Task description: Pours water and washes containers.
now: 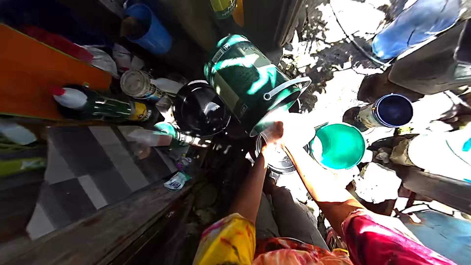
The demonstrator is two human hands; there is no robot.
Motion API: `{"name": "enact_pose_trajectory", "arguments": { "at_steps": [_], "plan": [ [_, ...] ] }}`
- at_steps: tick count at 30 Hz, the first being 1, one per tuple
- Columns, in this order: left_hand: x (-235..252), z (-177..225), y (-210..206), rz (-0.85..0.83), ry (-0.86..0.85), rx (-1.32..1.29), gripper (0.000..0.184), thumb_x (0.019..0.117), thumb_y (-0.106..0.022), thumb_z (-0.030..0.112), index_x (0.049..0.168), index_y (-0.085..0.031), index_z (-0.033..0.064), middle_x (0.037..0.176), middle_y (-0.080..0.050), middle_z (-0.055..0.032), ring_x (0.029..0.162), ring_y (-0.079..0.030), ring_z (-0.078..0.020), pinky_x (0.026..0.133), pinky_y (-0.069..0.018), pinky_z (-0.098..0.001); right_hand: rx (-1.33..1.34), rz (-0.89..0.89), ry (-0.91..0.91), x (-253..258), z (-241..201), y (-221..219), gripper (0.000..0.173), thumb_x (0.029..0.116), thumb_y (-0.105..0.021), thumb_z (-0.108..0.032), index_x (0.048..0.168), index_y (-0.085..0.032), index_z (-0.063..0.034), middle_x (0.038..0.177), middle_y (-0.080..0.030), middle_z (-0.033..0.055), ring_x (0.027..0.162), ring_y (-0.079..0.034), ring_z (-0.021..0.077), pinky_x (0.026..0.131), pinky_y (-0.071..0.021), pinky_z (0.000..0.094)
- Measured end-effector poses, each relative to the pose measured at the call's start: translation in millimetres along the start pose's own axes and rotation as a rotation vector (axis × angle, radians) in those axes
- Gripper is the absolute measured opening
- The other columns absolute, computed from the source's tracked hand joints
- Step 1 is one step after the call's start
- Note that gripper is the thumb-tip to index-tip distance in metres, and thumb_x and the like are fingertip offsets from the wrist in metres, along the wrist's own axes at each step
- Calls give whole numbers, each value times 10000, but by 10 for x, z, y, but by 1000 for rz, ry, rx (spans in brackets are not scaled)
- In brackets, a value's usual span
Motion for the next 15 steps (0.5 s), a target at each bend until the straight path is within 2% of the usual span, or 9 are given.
{"name": "enact_pose_trajectory", "arguments": {
  "at_steps": [2,3,5,7,8,9,10,12,15],
  "plan": [
    [376,-330,-332,26,65,-347,368,1120,-374,118,1447,-483,-12,1417,-565,-176,1268,-547,-216,1094,-431,-355,126,38,-154,199,455,245,128,1016,-515,-63,1078,-625,-41,889,-670,0,806,-644,64,752,-576,276],
    [668,-695,-545,8,-89,-469,394,1128,-342,200,1448,-489,24,1384,-585,-156,1222,-569,-197,1048,-469,-355,136,64,-144,222,536,318,134,1005,-528,-61,1107,-615,-57,924,-672,-8,848,-643,61,780,-574,283],
    [1010,-1140,-723,-81,-400,-409,435,1102,-437,218,1452,-470,-38,1360,-595,-234,1197,-610,-254,991,-530,-379,116,124,-79,191,548,428,297,941,-595,1,1236,-568,-20,1054,-655,30,960,-630,65,856,-559,283],
    [508,-667,-593,-18,-195,-300,365,1081,-464,95,1385,-498,-104,1302,-593,-284,1153,-595,-296,978,-502,-392,70,172,-73,116,489,481,399,946,-590,15,1334,-497,11,1152,-626,81,1035,-619,76,900,-549,277],
    [85,-250,-493,-6,11,-193,352,1094,-396,52,1397,-457,-117,1342,-539,-278,1195,-536,-289,1011,-443,-364,-34,197,-108,68,438,502,399,975,-571,4,1360,-484,55,1192,-609,127,1065,-603,94,928,-527,279],
    [-245,61,-408,-77,175,-32,404,1110,-334,36,1472,-375,-138,1502,-442,-292,1371,-452,-301,1140,-352,-356,-138,220,-159,28,350,512,395,1001,-557,-7,1376,-483,95,1242,-607,184,1106,-598,134,969,-505,302],
    [-393,174,-377,-131,209,125,413,1107,-327,22,1469,-359,-175,1541,-394,-324,1437,-402,-336,1184,-304,-369,-181,226,-230,-1,254,510,396,1029,-529,-15,1402,-472,106,1310,-592,226,1167,-586,185,1018,-478,341],
    [-338,76,-403,-165,144,285,380,1080,-399,19,1368,-463,-220,1458,-455,-392,1399,-449,-435,1177,-331,-452,-131,203,-328,-37,51,489,425,1065,-483,-35,1471,-420,71,1435,-534,235,1301,-548,235,1116,-440,370],
    [99,-518,-478,-4,68,86,379,1073,-439,31,1371,-456,-203,1373,-511,-379,1258,-524,-403,1094,-401,-458,-113,265,-361,-61,211,514,412,1017,-573,-23,1409,-478,59,1320,-584,220,1170,-587,220,1003,-492,362]
  ]
}}
Point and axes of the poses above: each hand's wrist, its own x-axis towards the middle knuckle, its own y-axis out of the back of the hand, z = x × y, the point moved 4 cm from there along x, towards the middle knuckle
